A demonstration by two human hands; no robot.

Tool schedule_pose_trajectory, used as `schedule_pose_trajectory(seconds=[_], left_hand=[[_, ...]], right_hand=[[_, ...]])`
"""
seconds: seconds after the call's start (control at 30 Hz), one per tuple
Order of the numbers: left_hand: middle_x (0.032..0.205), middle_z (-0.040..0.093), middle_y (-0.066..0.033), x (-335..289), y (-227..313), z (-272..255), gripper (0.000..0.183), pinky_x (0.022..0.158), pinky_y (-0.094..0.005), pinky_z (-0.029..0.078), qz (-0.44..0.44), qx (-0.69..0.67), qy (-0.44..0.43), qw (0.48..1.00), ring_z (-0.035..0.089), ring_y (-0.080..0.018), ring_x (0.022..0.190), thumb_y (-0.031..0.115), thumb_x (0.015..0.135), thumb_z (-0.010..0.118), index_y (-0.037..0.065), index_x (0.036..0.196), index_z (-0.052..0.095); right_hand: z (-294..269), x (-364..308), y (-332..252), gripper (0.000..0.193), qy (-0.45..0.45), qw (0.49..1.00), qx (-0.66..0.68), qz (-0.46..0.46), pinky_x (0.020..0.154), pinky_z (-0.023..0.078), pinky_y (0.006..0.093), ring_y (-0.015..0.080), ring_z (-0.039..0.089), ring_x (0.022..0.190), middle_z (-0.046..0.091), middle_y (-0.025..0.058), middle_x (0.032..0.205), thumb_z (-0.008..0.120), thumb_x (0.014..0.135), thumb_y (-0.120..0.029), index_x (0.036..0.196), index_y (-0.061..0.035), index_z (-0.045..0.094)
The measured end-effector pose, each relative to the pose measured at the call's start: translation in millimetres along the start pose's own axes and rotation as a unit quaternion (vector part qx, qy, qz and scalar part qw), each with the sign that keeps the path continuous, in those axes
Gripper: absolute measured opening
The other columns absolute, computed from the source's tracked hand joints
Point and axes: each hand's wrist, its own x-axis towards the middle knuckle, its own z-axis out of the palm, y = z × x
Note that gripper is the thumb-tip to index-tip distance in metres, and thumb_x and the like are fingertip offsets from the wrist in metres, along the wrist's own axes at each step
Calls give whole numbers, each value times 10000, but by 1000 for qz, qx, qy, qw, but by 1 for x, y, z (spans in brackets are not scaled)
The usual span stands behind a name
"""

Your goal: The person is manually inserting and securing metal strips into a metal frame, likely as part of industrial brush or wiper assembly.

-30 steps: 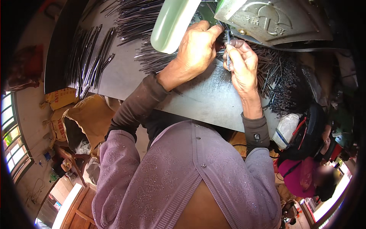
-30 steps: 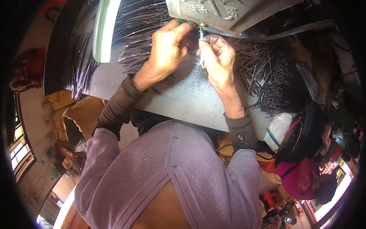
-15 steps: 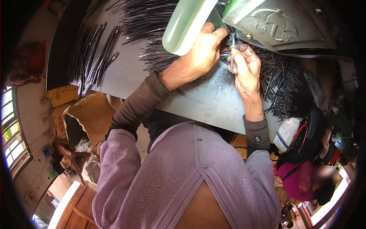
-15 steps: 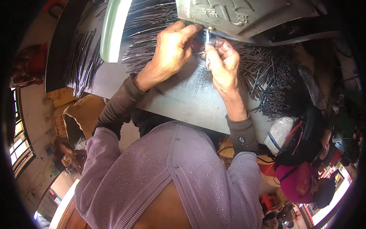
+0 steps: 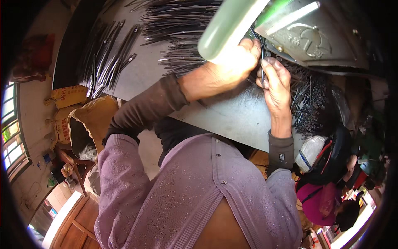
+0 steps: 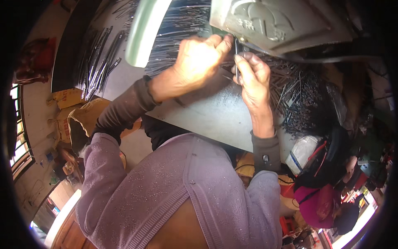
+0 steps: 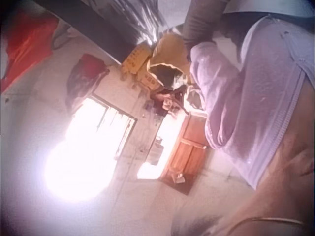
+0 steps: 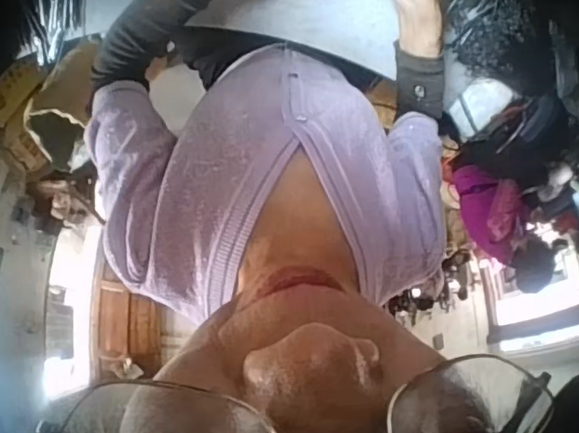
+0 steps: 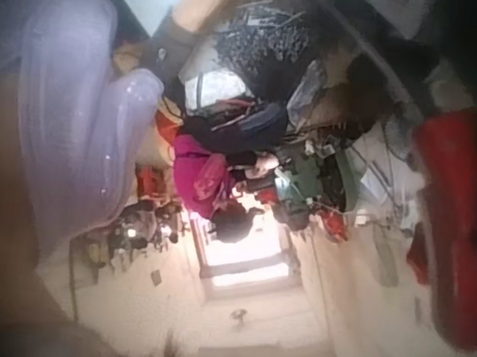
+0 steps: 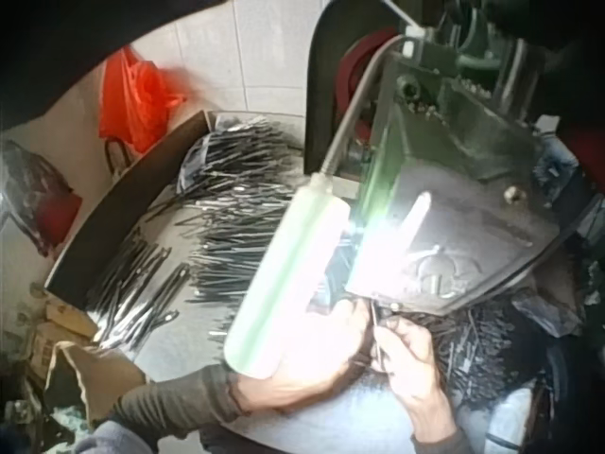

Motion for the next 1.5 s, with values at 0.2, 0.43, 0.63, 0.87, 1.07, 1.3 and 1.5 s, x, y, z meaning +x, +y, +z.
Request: schedule_pose_trajectory(seconds=[0.2,0.43,0.63,0.87,1.07,1.3,1.5], left_hand=[[696,544,-178,0,-4,6,231,495,-361,447,9,-230,55,971,542,-330,537,49,709,556,-34,924,551],[675,516,-161,39,-67,-10,108,531,-381,401,-34,-159,18,986,515,-317,606,60,738,562,1,829,561],[705,515,-111,45,-81,6,146,554,-365,406,135,-75,146,977,511,-289,642,64,720,569,11,855,558],[687,428,-28,18,-51,4,202,571,-289,417,264,-157,50,950,480,-175,638,70,707,579,46,905,548],[704,422,-12,7,-10,10,399,551,-300,419,308,-184,47,932,475,-172,615,151,721,526,104,1117,533],[718,462,0,-6,63,-17,293,527,-305,438,244,-288,25,926,527,-161,651,253,700,530,136,963,580],[809,631,-22,-21,26,-43,211,622,-224,467,-255,-503,-84,821,562,-75,706,70,812,571,-8,1001,624]], right_hand=[[26,2,-2,156,20,999,48,-15,385,262,158,2,330,410,427,-72,529,499,905,-177,830,-71,586],[43,-12,5,205,-123,968,-217,-28,477,364,198,37,470,525,518,-17,591,511,874,-147,866,9,645],[32,-36,9,234,-131,968,-210,-33,499,373,180,33,449,521,510,-12,599,506,874,-117,1036,23,599],[-13,-63,27,187,-31,994,-82,-58,467,405,171,48,499,539,553,26,712,521,824,10,1006,26,562],[-28,-85,43,165,30,974,-151,-166,550,461,212,110,557,603,552,43,747,541,784,61,941,12,550],[-32,-103,42,249,41,827,-480,-291,646,435,371,288,561,756,560,126,800,650,657,-43,890,-19,567],[-26,-83,34,126,28,791,-549,-268,493,416,339,260,543,577,534,112,718,631,718,-50,829,-23,578]])
